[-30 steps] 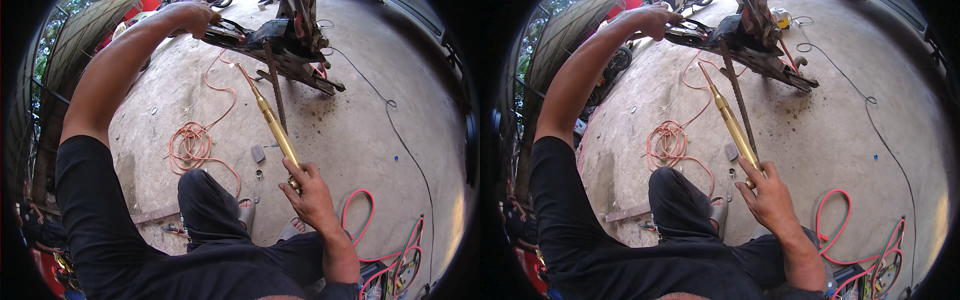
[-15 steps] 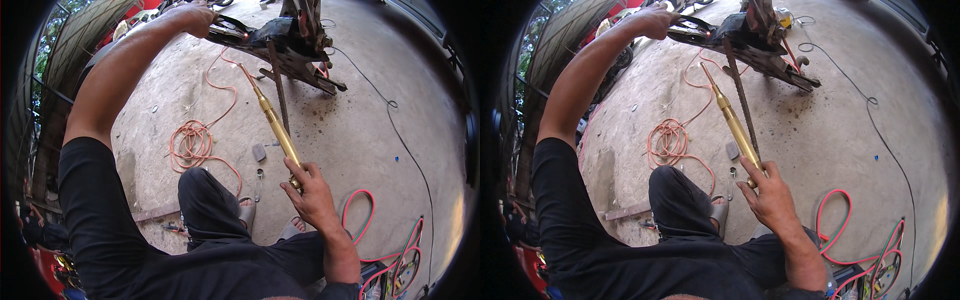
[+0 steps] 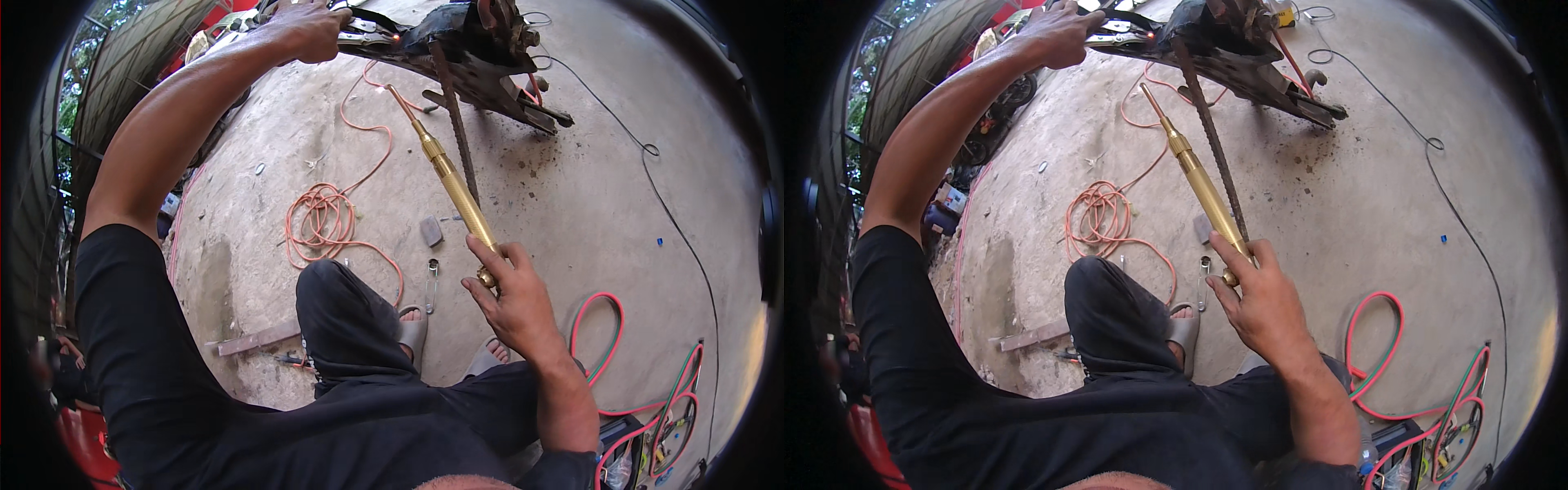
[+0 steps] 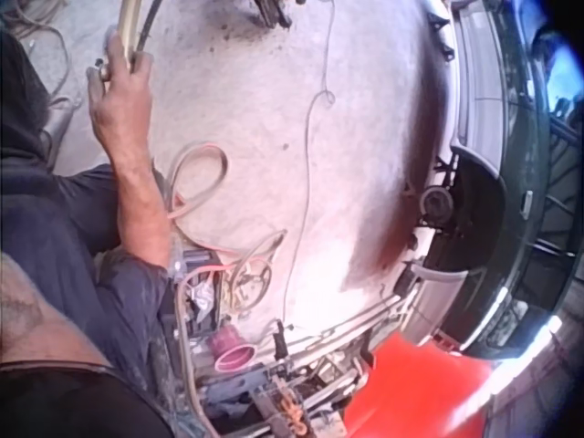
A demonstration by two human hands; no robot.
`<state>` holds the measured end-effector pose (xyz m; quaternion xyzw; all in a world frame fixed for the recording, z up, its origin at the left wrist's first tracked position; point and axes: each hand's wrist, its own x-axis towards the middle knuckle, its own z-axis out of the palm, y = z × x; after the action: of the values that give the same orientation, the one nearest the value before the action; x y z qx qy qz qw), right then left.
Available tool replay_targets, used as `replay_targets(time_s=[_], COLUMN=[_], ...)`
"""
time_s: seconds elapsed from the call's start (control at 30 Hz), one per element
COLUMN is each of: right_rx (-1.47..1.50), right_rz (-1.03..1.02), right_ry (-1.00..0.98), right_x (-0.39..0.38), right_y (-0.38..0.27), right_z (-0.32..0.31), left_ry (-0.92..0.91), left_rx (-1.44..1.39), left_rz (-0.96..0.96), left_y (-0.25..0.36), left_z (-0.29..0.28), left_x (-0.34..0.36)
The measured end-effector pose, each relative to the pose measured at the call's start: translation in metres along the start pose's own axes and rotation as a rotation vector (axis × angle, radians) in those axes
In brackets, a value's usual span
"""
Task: Using an oxy-acetylene torch and filler rod to weld a metal car suspension component.
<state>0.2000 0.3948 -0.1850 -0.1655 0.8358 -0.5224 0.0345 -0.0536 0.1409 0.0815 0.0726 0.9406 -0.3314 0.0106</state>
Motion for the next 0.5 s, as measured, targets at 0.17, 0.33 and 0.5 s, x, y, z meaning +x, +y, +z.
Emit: replay_targets(time_s=[0.17,0.33,0.5], right_rx=[0.017,0.030,-0.004], right_rz=[0.033,0.040,-0.001], right_ry=[0.014,0.030,0.063], right_x=[-0.002,-0.001,0.000], right_y=[0.001,0.001,0.003], right_z=[0.001,0.003,0.006], left_ry=[0.183,0.142,0.129], left_rx=[0.237,0.182,0.183], left_rz=[-0.127,-0.158,-0.177], left_y=[0.036,0.025,0.016], left_z=[0.004,0.015,0.010], left_x=[-0.034,-0.026,-0.012])
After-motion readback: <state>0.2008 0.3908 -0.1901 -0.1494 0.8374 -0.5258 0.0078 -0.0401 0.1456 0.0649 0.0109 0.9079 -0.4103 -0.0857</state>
